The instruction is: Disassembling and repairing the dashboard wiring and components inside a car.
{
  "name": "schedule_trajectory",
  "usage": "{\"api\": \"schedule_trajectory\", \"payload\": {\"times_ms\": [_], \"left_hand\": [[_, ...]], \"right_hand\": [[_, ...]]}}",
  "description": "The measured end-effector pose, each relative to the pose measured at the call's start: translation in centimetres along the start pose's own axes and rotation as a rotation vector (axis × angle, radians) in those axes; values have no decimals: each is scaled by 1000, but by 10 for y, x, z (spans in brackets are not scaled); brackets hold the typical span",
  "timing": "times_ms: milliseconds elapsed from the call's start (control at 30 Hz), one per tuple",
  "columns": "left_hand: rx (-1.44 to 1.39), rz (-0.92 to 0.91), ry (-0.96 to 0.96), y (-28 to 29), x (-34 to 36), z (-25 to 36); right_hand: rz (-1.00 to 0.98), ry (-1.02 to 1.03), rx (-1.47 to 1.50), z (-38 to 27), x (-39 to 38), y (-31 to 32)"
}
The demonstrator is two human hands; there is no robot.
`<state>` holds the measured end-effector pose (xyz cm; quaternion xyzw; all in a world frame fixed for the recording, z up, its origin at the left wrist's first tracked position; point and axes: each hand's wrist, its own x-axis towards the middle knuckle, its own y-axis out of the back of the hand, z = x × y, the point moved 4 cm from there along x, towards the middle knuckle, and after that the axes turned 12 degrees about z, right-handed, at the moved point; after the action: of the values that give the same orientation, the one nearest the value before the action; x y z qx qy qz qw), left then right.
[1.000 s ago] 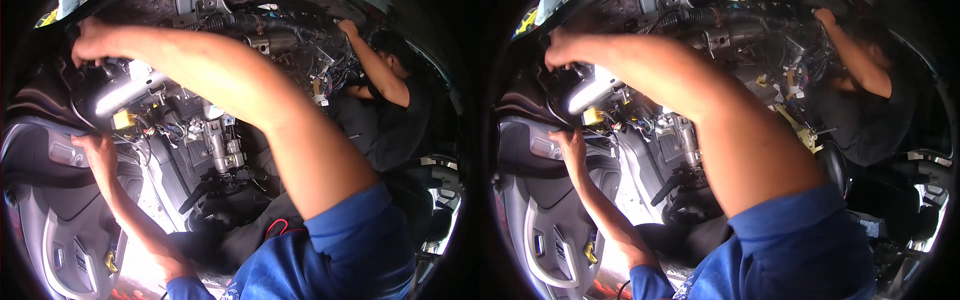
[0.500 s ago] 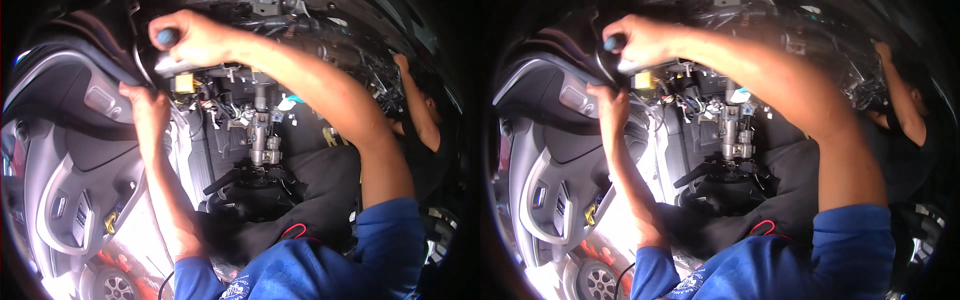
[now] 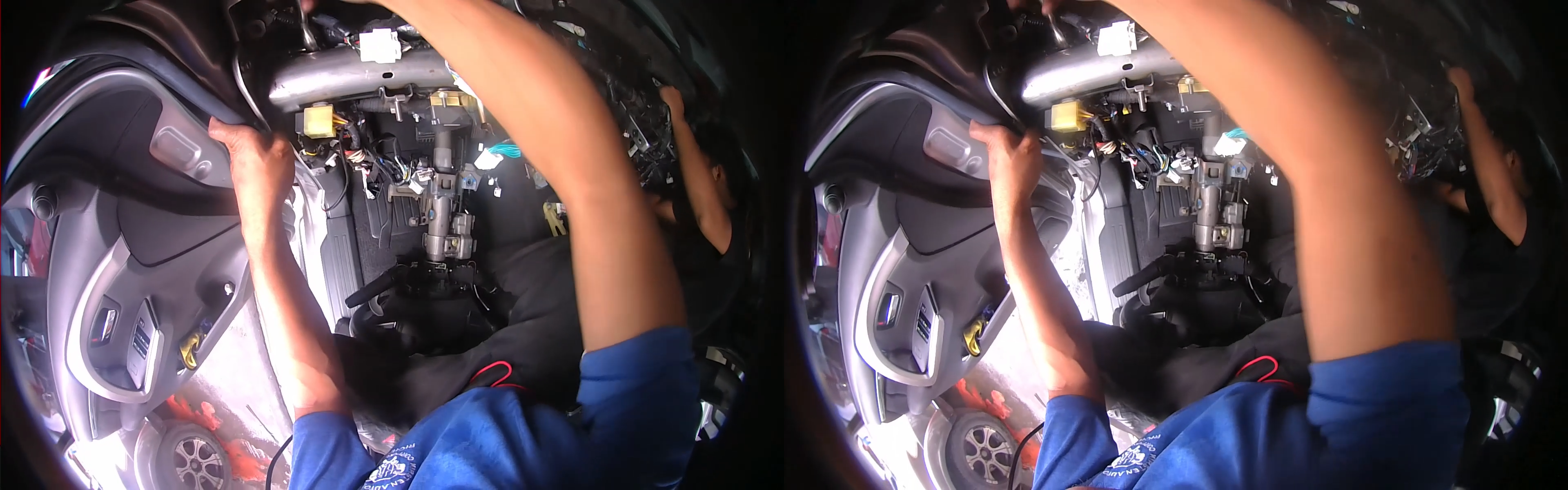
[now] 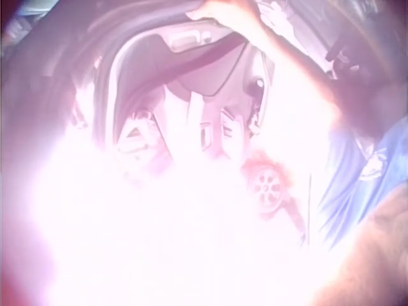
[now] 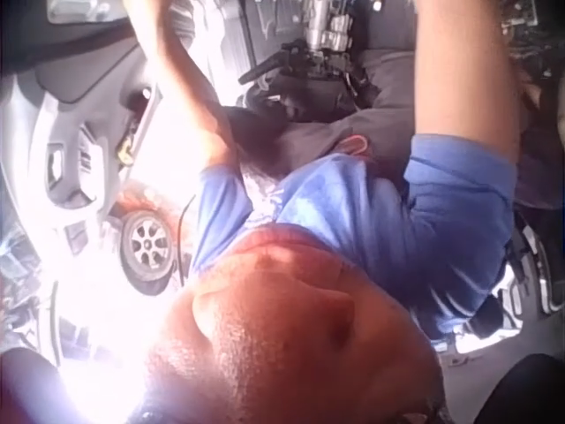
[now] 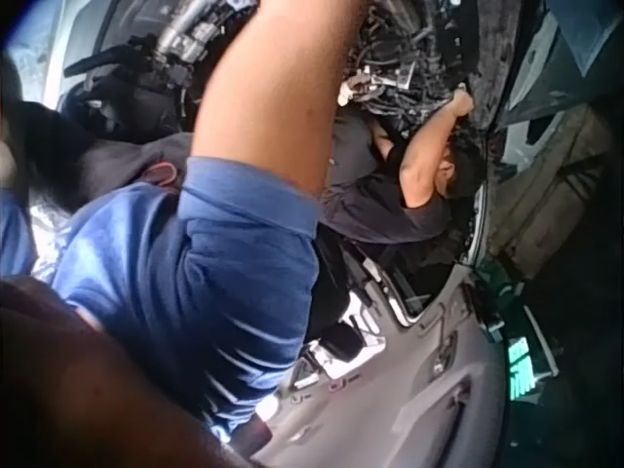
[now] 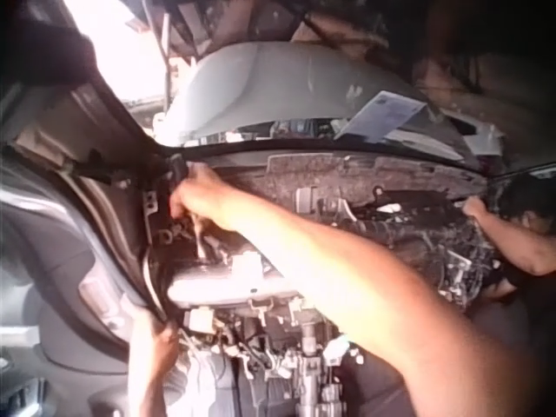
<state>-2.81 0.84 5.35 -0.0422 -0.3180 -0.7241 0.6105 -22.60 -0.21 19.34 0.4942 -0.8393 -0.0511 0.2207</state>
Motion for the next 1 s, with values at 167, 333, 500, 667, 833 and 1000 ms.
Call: {"api": "schedule_trajectory", "payload": {"times_ms": [167,333,500,667,833,1000], "left_hand": [[44,2,28,12,-3,-24],[50,-55,63,1,3,-5],[46,-11,33,8,-2,-11],[56,3,51,10,0,-5],[-5,-9,65,4,0,-9],[-5,5,45,0,2,1]], "right_hand": [[-146,370,-63,9,-74,-53],[-13,100,112,-6,-16,-10],[35,227,265,23,-44,-46],[-44,91,66,-25,-57,-19],[225,551,139,11,-38,-37],[-415,217,254,31,-40,-35]]}}
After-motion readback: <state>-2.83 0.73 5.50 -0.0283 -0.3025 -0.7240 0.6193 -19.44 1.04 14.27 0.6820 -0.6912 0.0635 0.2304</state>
